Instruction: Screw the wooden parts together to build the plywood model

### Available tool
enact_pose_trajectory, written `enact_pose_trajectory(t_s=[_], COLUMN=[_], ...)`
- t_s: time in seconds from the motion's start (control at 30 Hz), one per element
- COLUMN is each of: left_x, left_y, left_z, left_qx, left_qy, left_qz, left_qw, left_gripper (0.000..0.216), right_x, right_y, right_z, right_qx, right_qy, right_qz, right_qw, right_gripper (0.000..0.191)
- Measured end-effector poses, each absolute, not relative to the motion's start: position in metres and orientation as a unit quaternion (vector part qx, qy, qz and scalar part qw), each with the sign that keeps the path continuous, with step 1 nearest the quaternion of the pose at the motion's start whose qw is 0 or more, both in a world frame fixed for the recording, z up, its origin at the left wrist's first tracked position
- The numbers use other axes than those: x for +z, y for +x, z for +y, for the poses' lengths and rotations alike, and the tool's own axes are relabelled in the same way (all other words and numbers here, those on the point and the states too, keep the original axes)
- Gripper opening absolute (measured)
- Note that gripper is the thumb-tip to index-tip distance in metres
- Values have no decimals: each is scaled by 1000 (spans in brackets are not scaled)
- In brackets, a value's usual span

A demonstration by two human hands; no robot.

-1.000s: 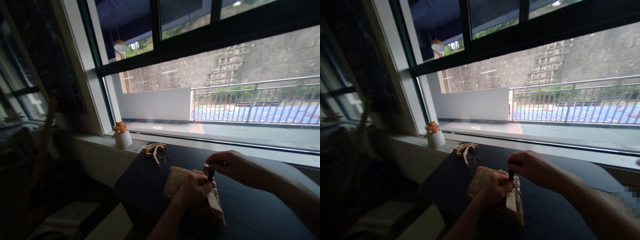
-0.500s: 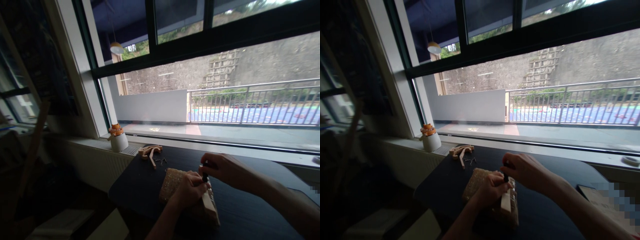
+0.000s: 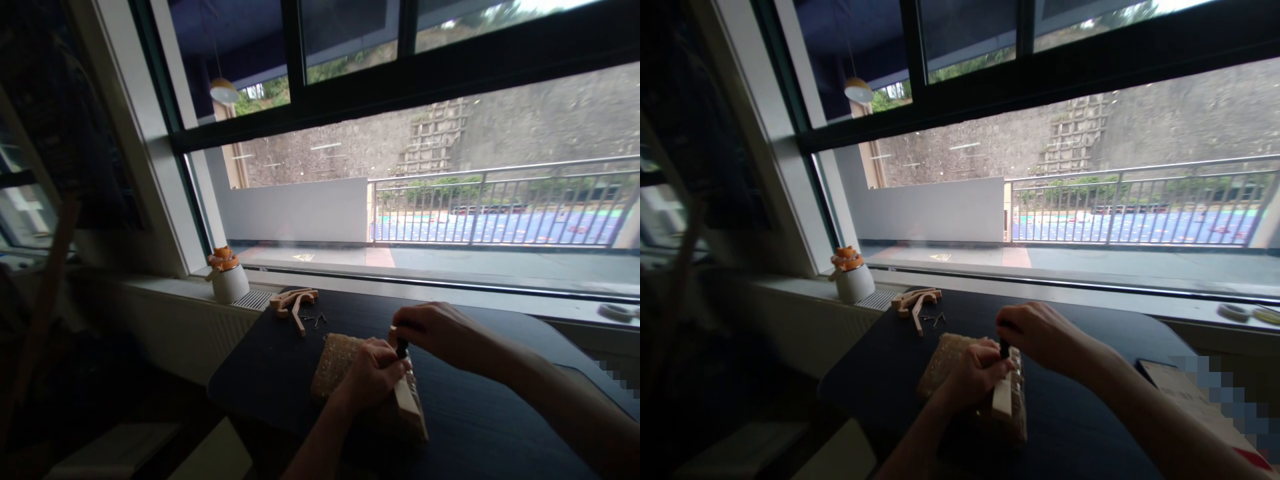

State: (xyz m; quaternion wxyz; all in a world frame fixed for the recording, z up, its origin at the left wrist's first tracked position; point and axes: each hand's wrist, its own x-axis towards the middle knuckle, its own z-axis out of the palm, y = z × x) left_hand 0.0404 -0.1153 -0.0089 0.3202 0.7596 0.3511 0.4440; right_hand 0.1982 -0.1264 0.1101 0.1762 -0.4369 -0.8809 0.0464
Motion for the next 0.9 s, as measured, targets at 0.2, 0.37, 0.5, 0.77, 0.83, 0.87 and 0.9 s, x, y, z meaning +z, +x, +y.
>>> enact_pose_trajectory(t_s=[0.2, 0.37, 0.5, 0.77, 0.83, 0.87, 0.9], left_x=[-10, -9, -7, -6, -7, -8, -9], left_y=[41, 40, 40, 41, 41, 41, 42], left_z=[-114, -114, -116, -116, -115, -114, -114], left_qx=[438, 438, 431, 425, 426, 428, 429], left_qy=[762, 759, 762, 770, 770, 769, 768], left_qz=[356, 356, 358, 367, 369, 371, 372], left_qw=[318, 324, 323, 302, 299, 297, 296], left_gripper=[22, 24, 22, 31, 32, 32, 33], right_x=[103, 105, 104, 76, 75, 75, 75], right_y=[196, 195, 196, 191, 189, 187, 185], right_z=[-126, -128, -127, -126, -128, -129, -129], right_qx=[33, -42, -112, -159, -161, -163, -165], right_qy=[-488, -440, -344, -370, -391, -400, -409], right_qz=[-852, -878, -916, -885, -873, -868, -863], right_qw=[186, 184, 174, 234, 244, 246, 248], right_gripper=[22, 18, 18, 22, 24, 25, 25])
